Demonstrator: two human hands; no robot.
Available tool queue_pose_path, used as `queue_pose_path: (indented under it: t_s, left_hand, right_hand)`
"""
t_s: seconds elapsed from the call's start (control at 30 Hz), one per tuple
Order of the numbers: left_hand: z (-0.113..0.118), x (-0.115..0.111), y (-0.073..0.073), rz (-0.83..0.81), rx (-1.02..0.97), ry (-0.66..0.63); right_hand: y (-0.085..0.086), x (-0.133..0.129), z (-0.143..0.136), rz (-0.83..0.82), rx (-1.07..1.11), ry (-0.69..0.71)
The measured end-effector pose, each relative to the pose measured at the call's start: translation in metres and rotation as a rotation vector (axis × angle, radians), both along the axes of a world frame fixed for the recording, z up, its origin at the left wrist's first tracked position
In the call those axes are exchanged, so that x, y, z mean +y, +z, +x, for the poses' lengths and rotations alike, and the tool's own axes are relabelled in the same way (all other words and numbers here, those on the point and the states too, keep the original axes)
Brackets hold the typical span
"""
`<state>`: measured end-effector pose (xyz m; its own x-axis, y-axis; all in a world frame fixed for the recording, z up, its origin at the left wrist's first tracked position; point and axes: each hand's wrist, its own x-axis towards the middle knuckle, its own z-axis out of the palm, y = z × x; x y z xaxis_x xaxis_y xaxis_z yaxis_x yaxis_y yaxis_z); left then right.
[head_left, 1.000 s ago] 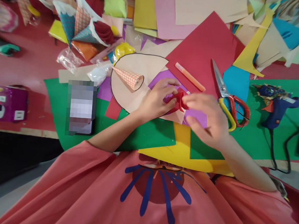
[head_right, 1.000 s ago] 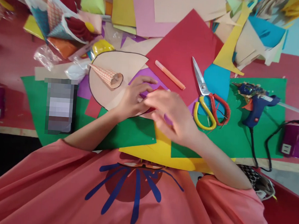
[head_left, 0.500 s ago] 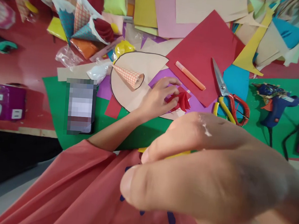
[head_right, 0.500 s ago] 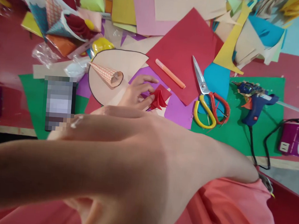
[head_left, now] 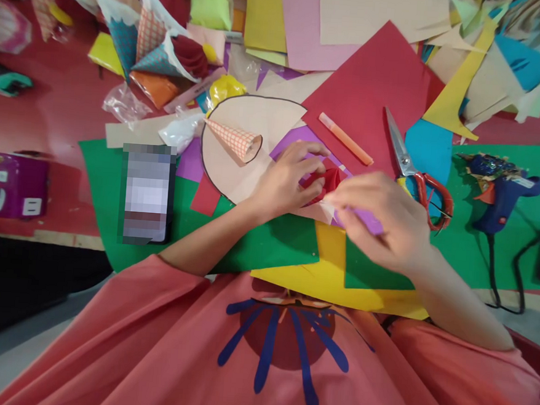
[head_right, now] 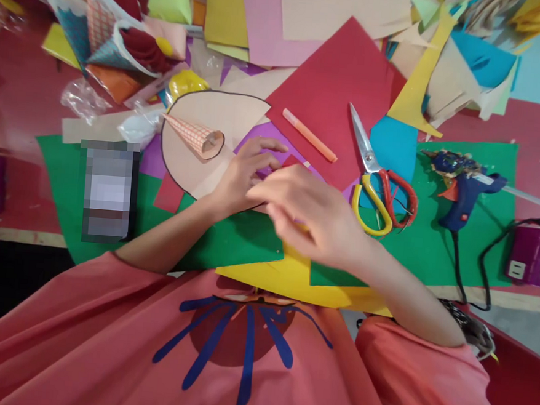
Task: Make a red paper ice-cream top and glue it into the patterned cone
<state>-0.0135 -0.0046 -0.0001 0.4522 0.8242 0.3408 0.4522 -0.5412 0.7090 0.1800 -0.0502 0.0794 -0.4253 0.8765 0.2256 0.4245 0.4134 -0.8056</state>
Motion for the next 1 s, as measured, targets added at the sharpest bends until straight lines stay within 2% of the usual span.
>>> queue_pose_path:
  t_s: [0.07, 0.13, 0.2, 0.27, 0.47, 0.67, 0.83, 1.0]
  left_hand:
    - [0.001, -0.001, 0.002, 0.000, 0.035, 0.000]
    - [0.002, -0.003, 0.003, 0.003, 0.075, -0.013]
    - [0.003, -0.004, 0.004, 0.007, 0.116, -0.023]
    - [0.005, -0.005, 0.004, 0.009, 0.161, -0.036]
    - [0.007, -0.007, 0.003, 0.057, 0.254, -0.037]
    - [0.008, -0.008, 0.016, 0.040, 0.312, -0.042]
    - [0.004, -0.009, 0.024, 0.039, 0.391, -0.058]
    - [-0.007, -0.020, 0.032, 0.160, 0.440, -0.075]
  right_hand:
    - [-0.026, 0.015, 0.005, 0.116, -0.038, -0.070]
    - [-0.049, 0.022, 0.010, 0.125, -0.053, -0.128]
    - [-0.065, 0.023, 0.013, 0.114, -0.055, -0.122]
    - [-0.073, 0.022, 0.014, 0.099, -0.040, -0.108]
    - [-0.071, 0.024, 0.016, 0.007, 0.004, -0.084]
    - [-0.069, 0.028, 0.018, -0.102, 0.112, -0.064]
    - [-0.070, 0.028, 0.019, -0.103, 0.113, -0.027]
    - [-0.072, 0.029, 0.020, -0.151, 0.149, -0.066]
